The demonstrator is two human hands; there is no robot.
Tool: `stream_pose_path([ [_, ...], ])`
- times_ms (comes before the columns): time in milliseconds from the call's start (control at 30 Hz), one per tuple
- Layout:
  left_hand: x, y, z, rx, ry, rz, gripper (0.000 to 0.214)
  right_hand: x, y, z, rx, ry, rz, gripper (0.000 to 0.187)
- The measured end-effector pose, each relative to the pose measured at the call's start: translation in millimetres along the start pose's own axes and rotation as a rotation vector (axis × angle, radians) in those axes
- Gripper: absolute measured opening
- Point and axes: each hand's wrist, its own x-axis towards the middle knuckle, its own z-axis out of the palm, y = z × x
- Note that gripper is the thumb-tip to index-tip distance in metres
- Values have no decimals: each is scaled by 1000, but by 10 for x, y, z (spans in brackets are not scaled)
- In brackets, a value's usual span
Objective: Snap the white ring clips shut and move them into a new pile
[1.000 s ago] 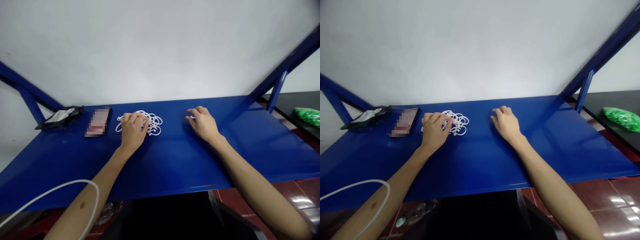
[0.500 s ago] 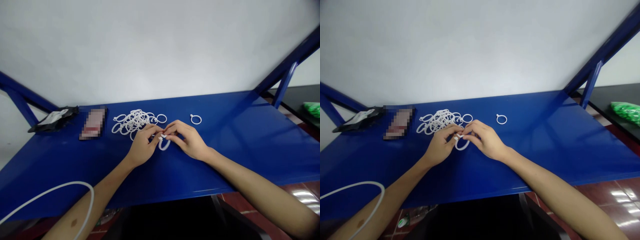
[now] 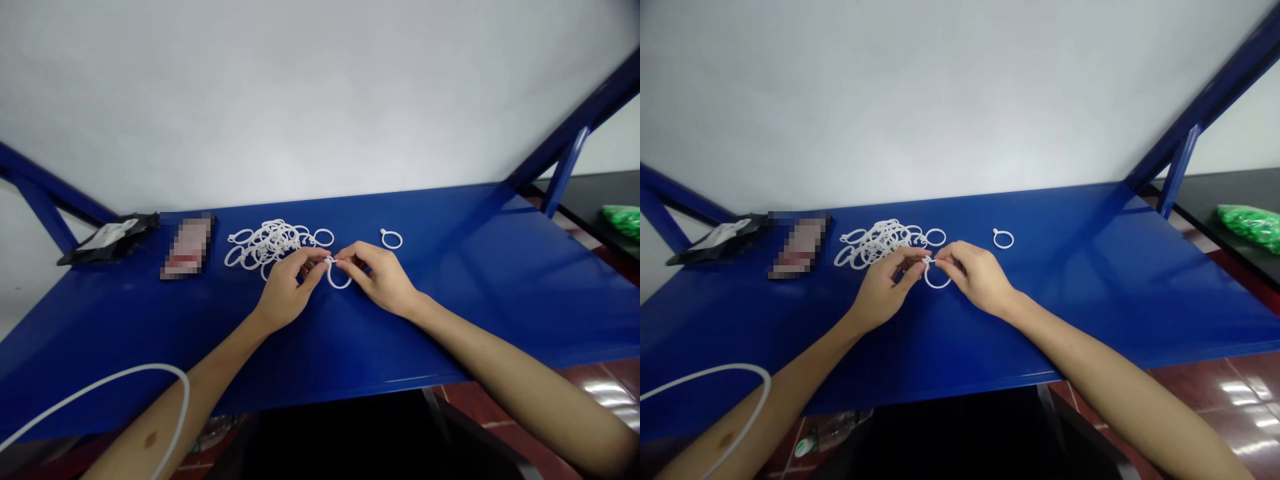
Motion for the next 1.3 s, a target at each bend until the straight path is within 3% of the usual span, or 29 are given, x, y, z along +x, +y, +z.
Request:
stream_pose_path([
  [233, 12, -87, -26, 48, 10, 87, 12, -16, 21, -20, -1, -63, -92, 13],
  [567, -61, -83, 80, 196, 121, 260, 15, -46, 0, -35, -11, -110, -169, 19],
  [800, -80, -118, 96, 303, 118, 310, 21, -72, 3, -59, -181, -214, -255, 31],
  [933, 29, -209, 74, 442, 87, 274, 13, -7, 64, -90, -281, -169, -163, 28],
  [1133, 92, -301, 56, 765, 76, 129, 27, 94, 348, -348, -660, -20, 164, 23],
  [1300, 88, -316, 23, 794, 108, 93, 28, 98, 491, -403, -937, 52, 179, 26],
])
